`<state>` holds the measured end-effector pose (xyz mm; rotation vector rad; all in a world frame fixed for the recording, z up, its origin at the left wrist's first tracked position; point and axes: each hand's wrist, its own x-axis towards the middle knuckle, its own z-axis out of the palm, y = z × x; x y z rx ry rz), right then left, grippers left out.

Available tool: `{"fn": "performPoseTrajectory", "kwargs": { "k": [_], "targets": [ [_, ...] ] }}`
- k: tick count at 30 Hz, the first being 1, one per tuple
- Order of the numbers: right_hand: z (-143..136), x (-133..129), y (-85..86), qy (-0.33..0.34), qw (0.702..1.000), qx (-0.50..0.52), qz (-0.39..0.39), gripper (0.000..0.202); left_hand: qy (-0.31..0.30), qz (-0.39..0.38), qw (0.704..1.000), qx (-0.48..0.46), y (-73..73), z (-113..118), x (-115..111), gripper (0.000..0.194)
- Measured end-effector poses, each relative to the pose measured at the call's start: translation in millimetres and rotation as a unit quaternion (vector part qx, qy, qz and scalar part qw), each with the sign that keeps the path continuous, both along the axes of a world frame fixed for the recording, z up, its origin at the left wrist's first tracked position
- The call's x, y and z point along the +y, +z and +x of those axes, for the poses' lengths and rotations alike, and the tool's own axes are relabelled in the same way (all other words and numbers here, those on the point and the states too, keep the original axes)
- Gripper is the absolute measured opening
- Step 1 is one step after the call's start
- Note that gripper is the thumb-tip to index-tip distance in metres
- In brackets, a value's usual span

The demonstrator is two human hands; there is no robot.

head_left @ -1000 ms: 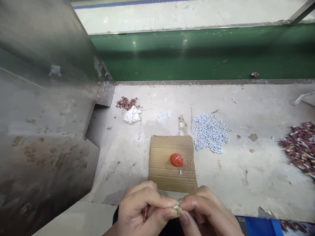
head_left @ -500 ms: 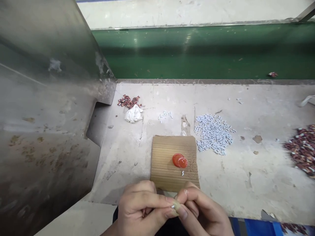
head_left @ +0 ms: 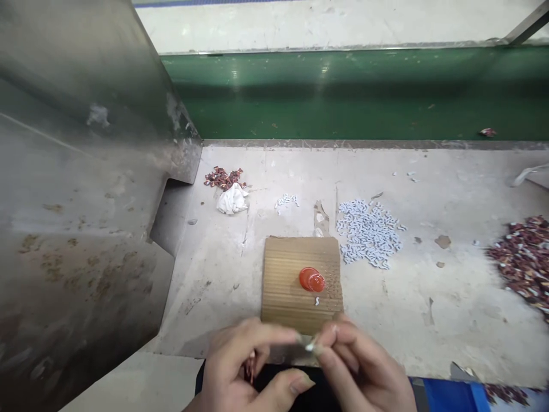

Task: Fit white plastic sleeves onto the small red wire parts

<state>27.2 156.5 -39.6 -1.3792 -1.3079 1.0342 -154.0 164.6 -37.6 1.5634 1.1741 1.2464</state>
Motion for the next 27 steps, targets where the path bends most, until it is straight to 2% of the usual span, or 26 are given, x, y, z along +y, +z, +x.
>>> {"fn": "performPoseTrajectory", "kwargs": {
  "k": [3, 6, 8, 12, 18, 22, 25, 27],
  "targets": [
    [22, 13, -18.7, -0.038, 0.995, -0.088, 0.003, 0.018, 0.04, -0.083, 0.995, 0.047, -1.2, -13, -1, 0.034],
    [38, 23, -32.7, -0.04, 0.988, -0.147, 0.016, 0.011, 0.038, -0.187, 0.978, 0.087, -3.1, -31, 3, 0.031],
    [42, 26, -37.4, -0.036, 0.984, -0.172, 0.027, 0.01, 0.053, -0.227, 0.967, 0.106, -2.9, -39, 5, 0.026],
    [37, 27, -39.7, -0.037, 0.976, -0.208, 0.051, 0.009, 0.1, -0.258, 0.959, 0.056, 1.7, -39, 9, 0.01],
    [36, 27, -35.4, -0.033, 0.967, -0.245, 0.068, 0.012, 0.122, -0.3, 0.945, -0.039, 2.7, -37, 13, 0.006],
    [47, 19, -31.5, -0.027, 0.956, -0.279, 0.081, 0.007, 0.048, -0.303, 0.95, -0.052, -1.4, -45, 14, 0.01],
    [55, 13, -35.9, 0.005, 0.946, -0.308, 0.103, 0.005, 0.089, -0.322, 0.941, -0.058, -0.1, -43, 13, 0.026],
    [59, 12, -41.5, 0.028, 0.941, -0.319, 0.111, 0.006, 0.12, -0.335, 0.932, -0.064, 2.5, -38, 13, 0.025]
  ]
}}
